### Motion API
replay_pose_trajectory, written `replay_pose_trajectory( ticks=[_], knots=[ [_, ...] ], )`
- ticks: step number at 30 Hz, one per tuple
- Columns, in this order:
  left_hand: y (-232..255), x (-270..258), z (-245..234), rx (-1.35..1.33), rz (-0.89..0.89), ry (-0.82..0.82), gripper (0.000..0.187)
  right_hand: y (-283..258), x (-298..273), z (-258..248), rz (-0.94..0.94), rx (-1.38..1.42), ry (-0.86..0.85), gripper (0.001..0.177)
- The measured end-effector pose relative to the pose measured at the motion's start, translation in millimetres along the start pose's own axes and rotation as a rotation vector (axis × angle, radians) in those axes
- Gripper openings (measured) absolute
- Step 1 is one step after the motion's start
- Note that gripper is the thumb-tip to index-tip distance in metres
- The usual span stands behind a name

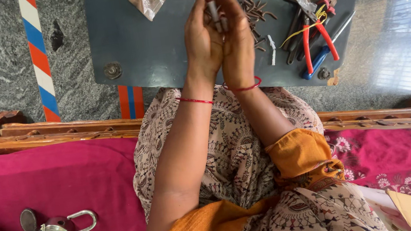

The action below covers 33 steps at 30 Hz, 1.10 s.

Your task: The person sorts and handles small metal and plastic components from various plastic bags, placing them onto a dark table and occasionally back into the bags.

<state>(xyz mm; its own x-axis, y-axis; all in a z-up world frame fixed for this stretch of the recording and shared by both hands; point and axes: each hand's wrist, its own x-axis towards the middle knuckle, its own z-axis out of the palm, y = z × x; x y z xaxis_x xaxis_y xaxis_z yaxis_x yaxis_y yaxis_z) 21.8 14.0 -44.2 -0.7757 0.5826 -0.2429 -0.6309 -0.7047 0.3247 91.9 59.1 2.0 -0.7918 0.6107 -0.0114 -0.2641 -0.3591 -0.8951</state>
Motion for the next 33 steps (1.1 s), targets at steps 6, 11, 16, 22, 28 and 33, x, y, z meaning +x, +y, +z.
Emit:
replay_pose_trajectory(
  ticks=[6, 11, 16, 22, 28, 33],
  knots=[
    [9, -3, 19, -0.109, -0.161, 0.201, 0.039, -37, -11, 18, -0.129, -0.395, -0.241, 0.077],
    [10, -6, 22, 0.013, -0.170, 0.276, 0.032, -52, 18, -39, -0.264, -0.373, 0.022, 0.048],
    [10, -6, 20, 0.018, -0.154, 0.177, 0.031, -54, 68, -148, -0.129, -0.699, 0.114, 0.020],
    [5, -7, 28, 0.067, -0.108, 0.186, 0.031, -11, 69, -155, -0.357, -1.510, -0.219, 0.032],
    [24, -2, 20, 0.015, -0.018, 0.240, 0.028, -15, 61, -109, -0.383, -1.426, -0.363, 0.036],
    [33, -1, 13, -0.016, -0.017, 0.252, 0.025, -29, 63, -107, -0.086, -1.280, -0.200, 0.023]
  ],
)
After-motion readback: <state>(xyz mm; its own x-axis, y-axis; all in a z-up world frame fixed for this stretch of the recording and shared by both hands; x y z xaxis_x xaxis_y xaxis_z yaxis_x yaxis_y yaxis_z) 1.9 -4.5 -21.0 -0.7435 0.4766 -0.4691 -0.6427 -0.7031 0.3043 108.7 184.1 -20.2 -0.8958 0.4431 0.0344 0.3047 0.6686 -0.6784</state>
